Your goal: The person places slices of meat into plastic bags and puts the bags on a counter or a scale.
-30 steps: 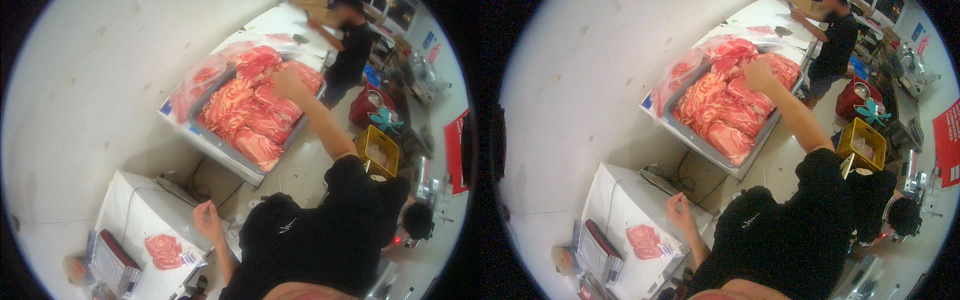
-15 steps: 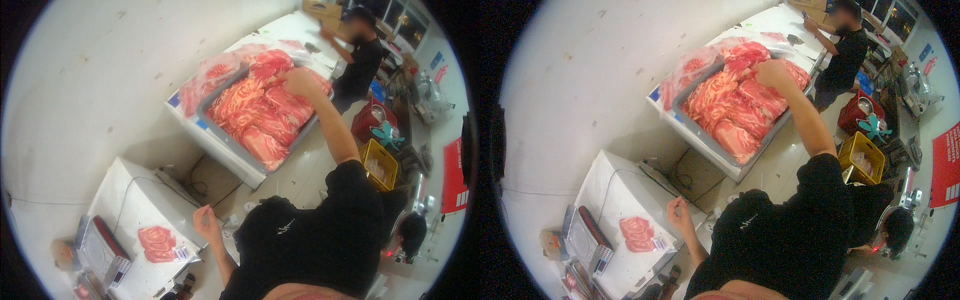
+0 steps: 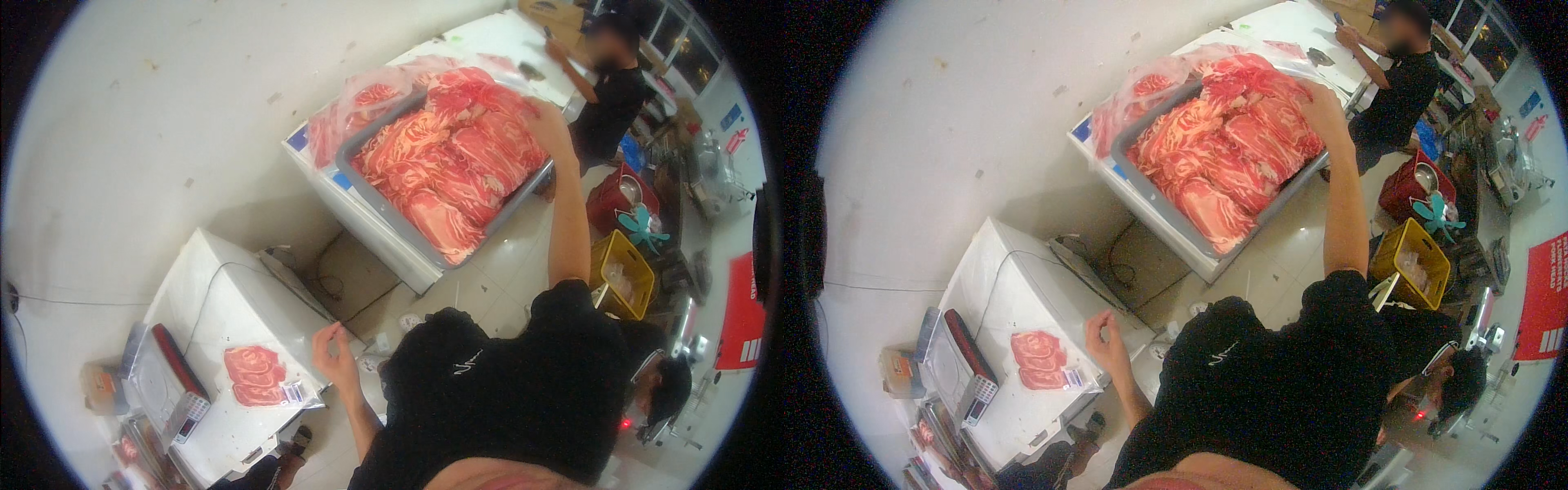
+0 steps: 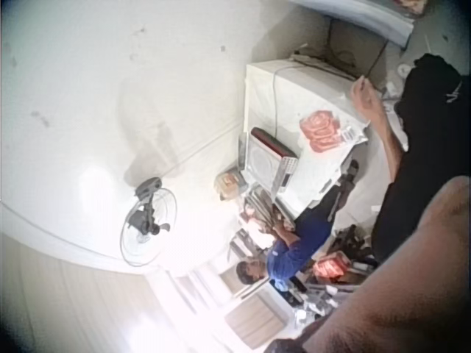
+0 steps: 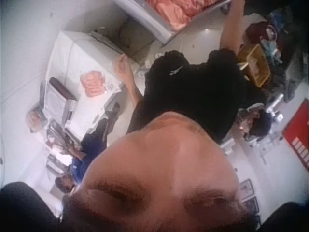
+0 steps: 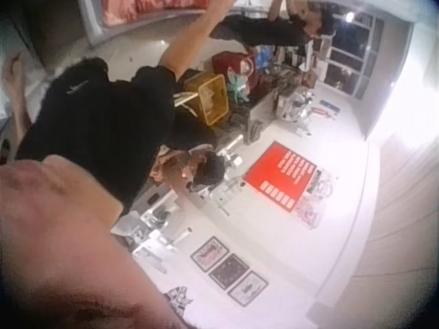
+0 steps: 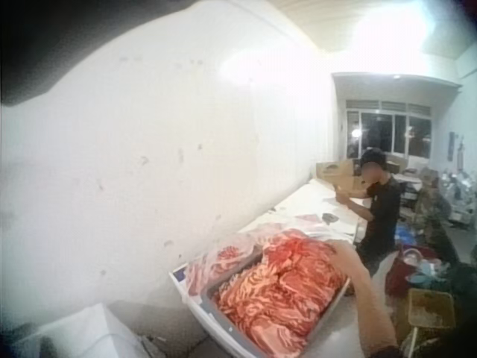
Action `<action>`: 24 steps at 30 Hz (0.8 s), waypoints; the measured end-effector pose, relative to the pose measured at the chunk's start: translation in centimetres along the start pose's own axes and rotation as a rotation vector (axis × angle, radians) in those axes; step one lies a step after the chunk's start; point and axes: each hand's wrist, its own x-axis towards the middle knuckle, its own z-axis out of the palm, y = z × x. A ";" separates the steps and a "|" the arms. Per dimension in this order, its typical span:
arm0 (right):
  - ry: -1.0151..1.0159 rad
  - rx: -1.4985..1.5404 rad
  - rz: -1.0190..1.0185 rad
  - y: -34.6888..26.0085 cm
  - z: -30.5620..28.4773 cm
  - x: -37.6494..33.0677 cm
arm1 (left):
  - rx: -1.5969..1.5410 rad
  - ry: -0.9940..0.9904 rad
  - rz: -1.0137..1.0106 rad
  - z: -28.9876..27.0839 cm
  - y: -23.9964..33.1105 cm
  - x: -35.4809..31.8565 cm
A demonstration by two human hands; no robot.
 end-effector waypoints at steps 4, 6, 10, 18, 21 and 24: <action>0.029 0.000 0.010 -1.4 -0.4 -0.3 | -0.013 -0.027 0.026 0.3 0.4 0.2; 0.044 -0.007 0.002 1.0 -0.3 0.9 | -0.020 -0.064 0.022 0.7 0.6 0.4; 0.060 0.095 0.077 4.0 -0.6 3.0 | -0.022 -0.069 0.041 1.3 1.0 0.7; -0.063 0.077 -0.080 0.6 -1.3 3.2 | -0.054 -0.080 0.022 1.8 0.4 0.7; -0.036 -0.016 -0.087 -0.6 -0.8 3.0 | -0.080 -0.126 0.069 4.0 3.4 2.0; -0.036 -0.160 -0.050 -0.9 0.2 3.2 | -0.125 -0.299 0.360 8.8 8.7 4.9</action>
